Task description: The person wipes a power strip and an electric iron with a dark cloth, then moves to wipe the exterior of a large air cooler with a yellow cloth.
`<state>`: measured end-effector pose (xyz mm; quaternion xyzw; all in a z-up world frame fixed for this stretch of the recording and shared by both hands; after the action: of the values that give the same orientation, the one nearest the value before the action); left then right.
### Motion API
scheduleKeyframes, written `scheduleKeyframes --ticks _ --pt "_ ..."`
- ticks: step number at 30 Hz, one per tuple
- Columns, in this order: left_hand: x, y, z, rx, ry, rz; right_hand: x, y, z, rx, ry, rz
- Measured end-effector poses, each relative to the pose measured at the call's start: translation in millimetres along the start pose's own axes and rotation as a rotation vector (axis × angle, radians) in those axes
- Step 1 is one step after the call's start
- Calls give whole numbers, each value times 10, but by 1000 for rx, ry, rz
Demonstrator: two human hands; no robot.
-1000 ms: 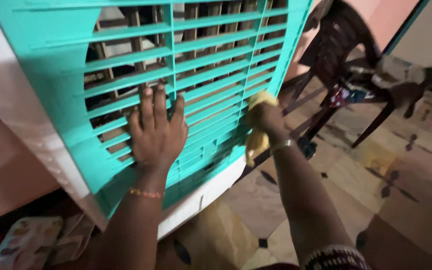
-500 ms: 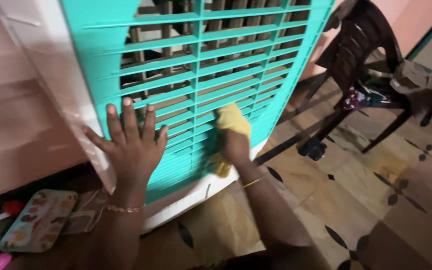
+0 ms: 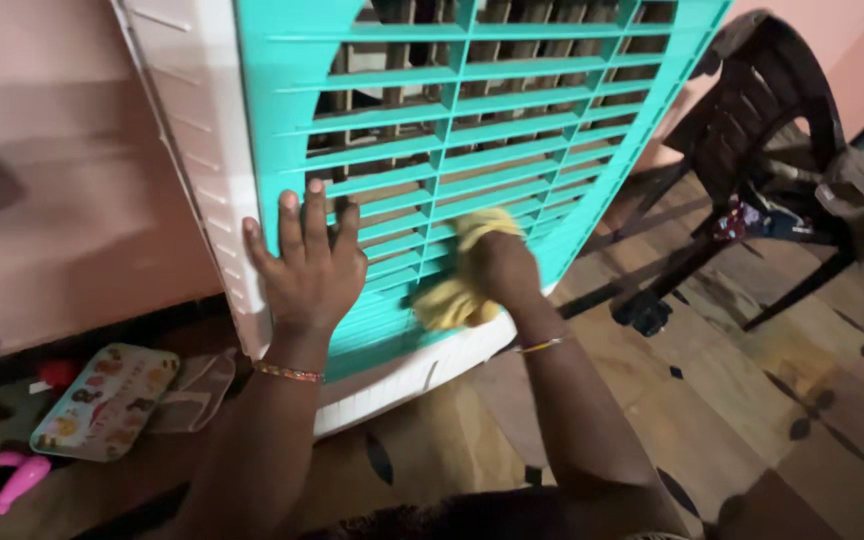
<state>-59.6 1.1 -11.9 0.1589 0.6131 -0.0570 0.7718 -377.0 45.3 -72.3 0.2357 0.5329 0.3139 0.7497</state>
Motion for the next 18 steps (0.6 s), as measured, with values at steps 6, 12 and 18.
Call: scheduleKeyframes --ticks 6,12,18 --pt "25 5 12 26 11 58 -135 -80 154 277 -135 82" --pt "184 26 338 262 147 -59 486 -221 958 -179 26 -88" --pt "247 24 433 406 239 -80 621 -48 2120 -103 189 -224"
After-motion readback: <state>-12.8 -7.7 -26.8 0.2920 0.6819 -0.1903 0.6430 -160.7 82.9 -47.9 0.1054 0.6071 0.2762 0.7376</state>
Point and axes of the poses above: each hand's wrist, its own x-axis away from the middle knuckle, its own y-axis out of the back of the hand, z = x × y, the point moved 4 cm from there along -x, towards the middle knuckle, and after that the axes turned 9 degrees about -x, right-handed, at the moved point
